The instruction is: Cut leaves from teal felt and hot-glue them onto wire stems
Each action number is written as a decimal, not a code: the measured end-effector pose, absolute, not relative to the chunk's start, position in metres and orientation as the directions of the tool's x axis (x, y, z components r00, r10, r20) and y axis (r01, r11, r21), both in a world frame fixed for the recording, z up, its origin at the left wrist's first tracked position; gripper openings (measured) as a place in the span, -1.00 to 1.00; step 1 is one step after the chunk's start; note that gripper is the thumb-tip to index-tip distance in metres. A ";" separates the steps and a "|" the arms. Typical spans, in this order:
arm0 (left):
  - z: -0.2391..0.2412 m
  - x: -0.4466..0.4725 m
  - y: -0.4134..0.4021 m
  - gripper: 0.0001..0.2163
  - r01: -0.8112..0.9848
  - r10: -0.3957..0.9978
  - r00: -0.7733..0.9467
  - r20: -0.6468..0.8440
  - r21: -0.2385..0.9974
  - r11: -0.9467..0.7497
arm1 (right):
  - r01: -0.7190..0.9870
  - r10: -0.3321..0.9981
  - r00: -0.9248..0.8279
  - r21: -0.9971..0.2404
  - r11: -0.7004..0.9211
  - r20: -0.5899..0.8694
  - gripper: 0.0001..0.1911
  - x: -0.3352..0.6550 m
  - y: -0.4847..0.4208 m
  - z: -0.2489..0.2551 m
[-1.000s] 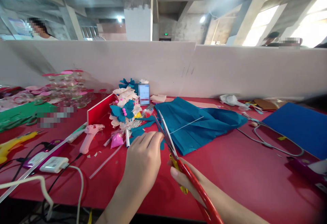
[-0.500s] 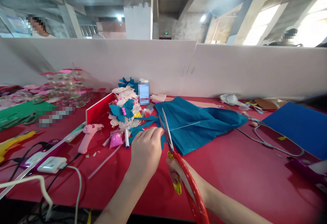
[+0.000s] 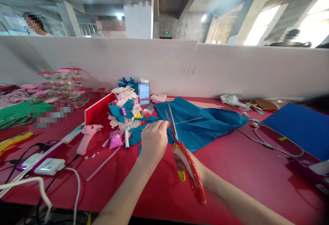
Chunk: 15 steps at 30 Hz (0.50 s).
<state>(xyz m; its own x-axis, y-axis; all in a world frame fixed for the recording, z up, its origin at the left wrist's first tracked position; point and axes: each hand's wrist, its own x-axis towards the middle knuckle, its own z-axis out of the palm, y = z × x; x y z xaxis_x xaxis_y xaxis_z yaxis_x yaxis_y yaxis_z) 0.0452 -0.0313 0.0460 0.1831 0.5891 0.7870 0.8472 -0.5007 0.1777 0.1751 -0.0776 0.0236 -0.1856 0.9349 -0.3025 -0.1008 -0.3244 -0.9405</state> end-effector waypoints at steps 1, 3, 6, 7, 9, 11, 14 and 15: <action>0.046 0.046 -0.030 -0.89 0.846 0.588 0.186 0.787 0.175 -0.503 | -0.104 0.931 -0.182 -0.935 -0.339 -0.317 -0.68 0.176 -0.077 0.023; 0.044 0.048 -0.029 -0.89 0.845 0.587 0.195 0.785 0.169 -0.507 | -0.102 0.925 -0.166 -0.927 -0.361 -0.342 -0.69 0.178 -0.077 0.022; 0.041 0.051 -0.027 -0.89 0.850 0.591 0.197 0.782 0.165 -0.501 | -0.075 0.927 -0.136 -0.929 -0.362 -0.350 -0.71 0.179 -0.076 0.021; 0.039 0.052 -0.026 -0.89 0.851 0.594 0.195 0.780 0.167 -0.498 | -0.067 0.927 -0.130 -0.930 -0.362 -0.351 -0.72 0.179 -0.075 0.022; 0.036 0.053 -0.024 -0.90 0.851 0.603 0.180 0.777 0.184 -0.492 | -0.063 0.929 -0.126 -0.932 -0.357 -0.347 -0.73 0.178 -0.073 0.022; 0.035 0.054 -0.021 -0.90 0.845 0.615 0.161 0.772 0.214 -0.490 | -0.056 0.931 -0.122 -0.934 -0.353 -0.344 -0.72 0.177 -0.071 0.023; 0.036 0.053 -0.018 -0.89 0.836 0.632 0.143 0.761 0.250 -0.489 | -0.005 0.938 -0.103 -0.943 -0.333 -0.330 -0.71 0.176 -0.069 0.025; 0.037 0.053 -0.017 -0.90 0.835 0.641 0.143 0.755 0.256 -0.488 | 0.025 0.947 -0.091 -0.952 -0.306 -0.307 -0.72 0.176 -0.068 0.026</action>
<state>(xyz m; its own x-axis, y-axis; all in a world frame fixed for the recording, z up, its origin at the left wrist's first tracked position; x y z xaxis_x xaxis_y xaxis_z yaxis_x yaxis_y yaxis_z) 0.0525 -0.0171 0.0366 0.1430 0.6405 0.7545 0.8346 -0.4877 0.2559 0.1759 -0.0683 0.0261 -0.0909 0.9474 -0.3070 0.0253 -0.3060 -0.9517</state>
